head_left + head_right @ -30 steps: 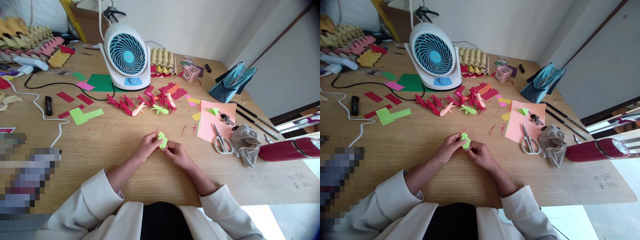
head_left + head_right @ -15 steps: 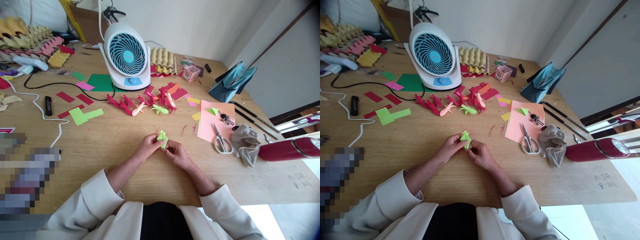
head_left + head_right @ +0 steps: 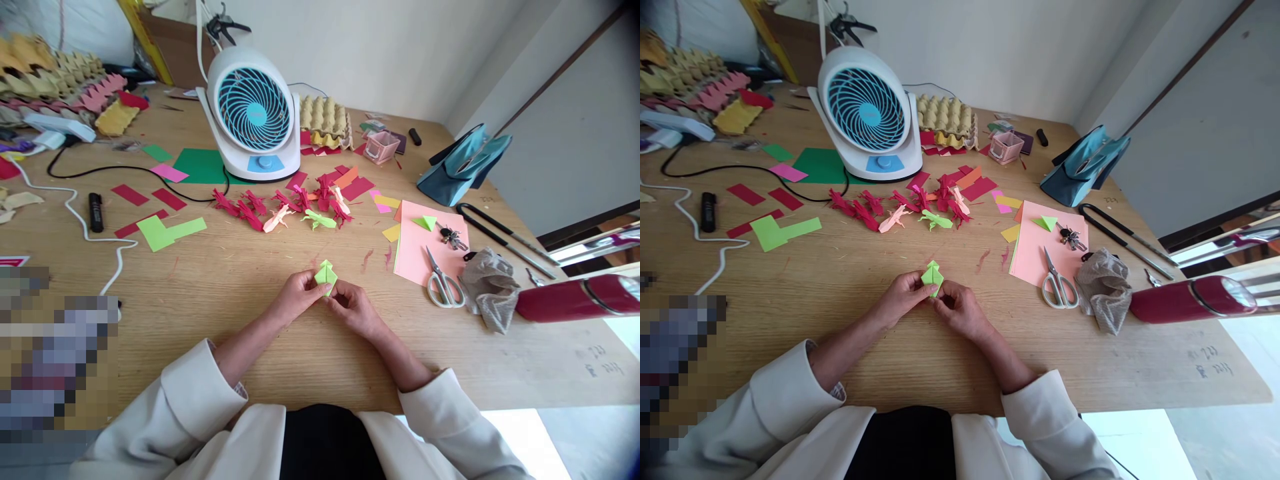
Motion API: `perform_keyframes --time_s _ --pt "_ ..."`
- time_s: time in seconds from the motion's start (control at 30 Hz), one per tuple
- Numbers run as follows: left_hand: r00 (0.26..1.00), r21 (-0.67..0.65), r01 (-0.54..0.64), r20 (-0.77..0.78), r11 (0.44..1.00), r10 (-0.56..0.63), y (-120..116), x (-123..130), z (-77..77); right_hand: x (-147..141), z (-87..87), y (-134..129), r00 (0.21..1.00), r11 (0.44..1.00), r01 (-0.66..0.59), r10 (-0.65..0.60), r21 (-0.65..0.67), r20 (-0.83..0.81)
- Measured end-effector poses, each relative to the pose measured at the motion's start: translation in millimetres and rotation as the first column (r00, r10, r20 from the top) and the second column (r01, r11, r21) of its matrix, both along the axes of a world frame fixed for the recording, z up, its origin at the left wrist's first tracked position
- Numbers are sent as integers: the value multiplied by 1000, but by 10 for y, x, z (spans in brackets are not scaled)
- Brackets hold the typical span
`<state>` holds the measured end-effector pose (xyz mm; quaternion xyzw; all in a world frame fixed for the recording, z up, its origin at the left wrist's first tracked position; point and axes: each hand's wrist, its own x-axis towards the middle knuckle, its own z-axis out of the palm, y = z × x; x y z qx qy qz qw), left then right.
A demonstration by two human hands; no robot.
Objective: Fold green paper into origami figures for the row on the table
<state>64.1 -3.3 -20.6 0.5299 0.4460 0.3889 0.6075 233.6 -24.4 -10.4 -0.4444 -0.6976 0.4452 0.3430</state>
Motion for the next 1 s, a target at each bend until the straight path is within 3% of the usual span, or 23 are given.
perform_keyframes --time_s 0.43,1.0 --pt "998 65 -51 -43 997 54 29 -20 2 35 46 25 999 998 3 -5 -63 -39" --pt "970 130 23 -243 991 9 5 0 51 64 -54 87 964 984 114 -143 -141 -223"
